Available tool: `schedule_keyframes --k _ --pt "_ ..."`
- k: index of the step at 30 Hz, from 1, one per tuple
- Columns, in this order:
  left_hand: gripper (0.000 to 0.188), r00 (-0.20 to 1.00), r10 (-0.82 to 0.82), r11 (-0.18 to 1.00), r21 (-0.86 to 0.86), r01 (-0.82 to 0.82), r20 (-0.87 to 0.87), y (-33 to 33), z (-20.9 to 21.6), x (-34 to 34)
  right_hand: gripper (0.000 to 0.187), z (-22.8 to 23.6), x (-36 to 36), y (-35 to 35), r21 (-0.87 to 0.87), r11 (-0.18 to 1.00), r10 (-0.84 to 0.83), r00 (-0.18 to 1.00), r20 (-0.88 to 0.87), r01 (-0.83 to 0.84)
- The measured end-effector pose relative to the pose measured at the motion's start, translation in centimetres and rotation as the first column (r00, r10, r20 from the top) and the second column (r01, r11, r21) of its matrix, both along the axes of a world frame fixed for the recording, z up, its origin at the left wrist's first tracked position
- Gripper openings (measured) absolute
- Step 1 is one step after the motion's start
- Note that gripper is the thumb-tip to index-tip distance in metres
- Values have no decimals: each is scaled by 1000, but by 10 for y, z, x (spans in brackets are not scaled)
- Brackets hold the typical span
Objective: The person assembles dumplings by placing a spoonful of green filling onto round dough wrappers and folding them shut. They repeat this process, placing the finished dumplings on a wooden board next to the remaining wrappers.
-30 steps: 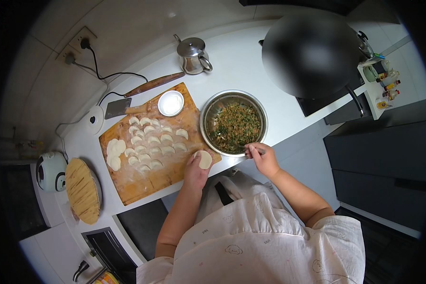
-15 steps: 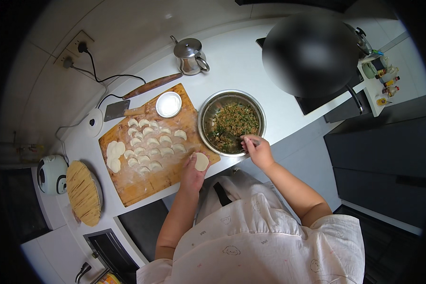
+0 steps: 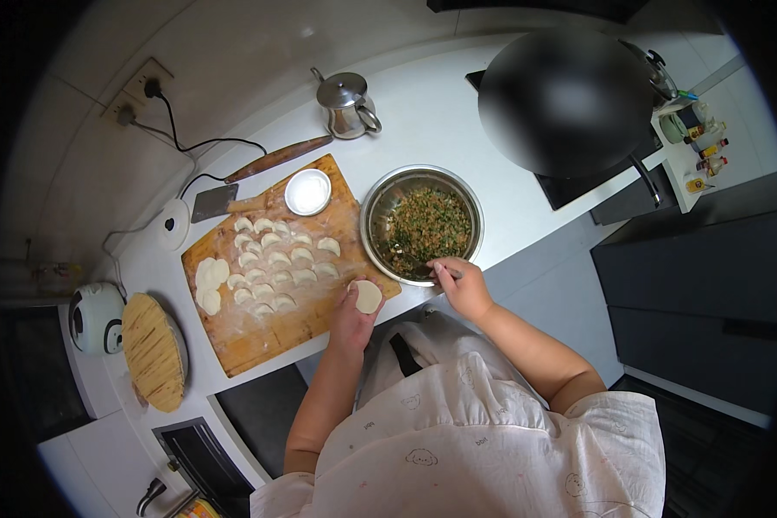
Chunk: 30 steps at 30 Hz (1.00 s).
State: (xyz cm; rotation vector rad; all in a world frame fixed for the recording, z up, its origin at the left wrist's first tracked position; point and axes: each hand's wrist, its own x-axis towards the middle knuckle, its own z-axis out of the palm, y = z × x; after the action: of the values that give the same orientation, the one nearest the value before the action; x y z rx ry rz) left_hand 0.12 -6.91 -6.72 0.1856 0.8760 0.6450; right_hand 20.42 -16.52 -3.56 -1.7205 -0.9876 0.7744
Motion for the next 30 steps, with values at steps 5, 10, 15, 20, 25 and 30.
schedule_keyframes --k 5,10,15,20,25,30 --pt "26 1000 4 999 47 -4 5 3 8 1 21 -9 7 9 -108 977 -215 826 -521 187" --pt "27 1000 21 998 55 -20 -11 4 10 0 21 -8 9 11 -180 951 -309 721 -620 253" --pt "28 998 12 999 52 -9 -57 3 18 4 18 -8 0 11 -85 975 -218 798 -562 206" --pt "28 999 17 999 51 -14 -50 3 12 3 12 22 -22 -3 157 966 132 910 394 -207" --pt "27 999 23 999 26 -23 30 4 8 -1 11 25 -31 -6 100 966 177 888 424 -240" --pt "28 1000 23 999 23 -23 -4 6 15 -4 12 33 -35 2 118 989 53 956 290 -91"
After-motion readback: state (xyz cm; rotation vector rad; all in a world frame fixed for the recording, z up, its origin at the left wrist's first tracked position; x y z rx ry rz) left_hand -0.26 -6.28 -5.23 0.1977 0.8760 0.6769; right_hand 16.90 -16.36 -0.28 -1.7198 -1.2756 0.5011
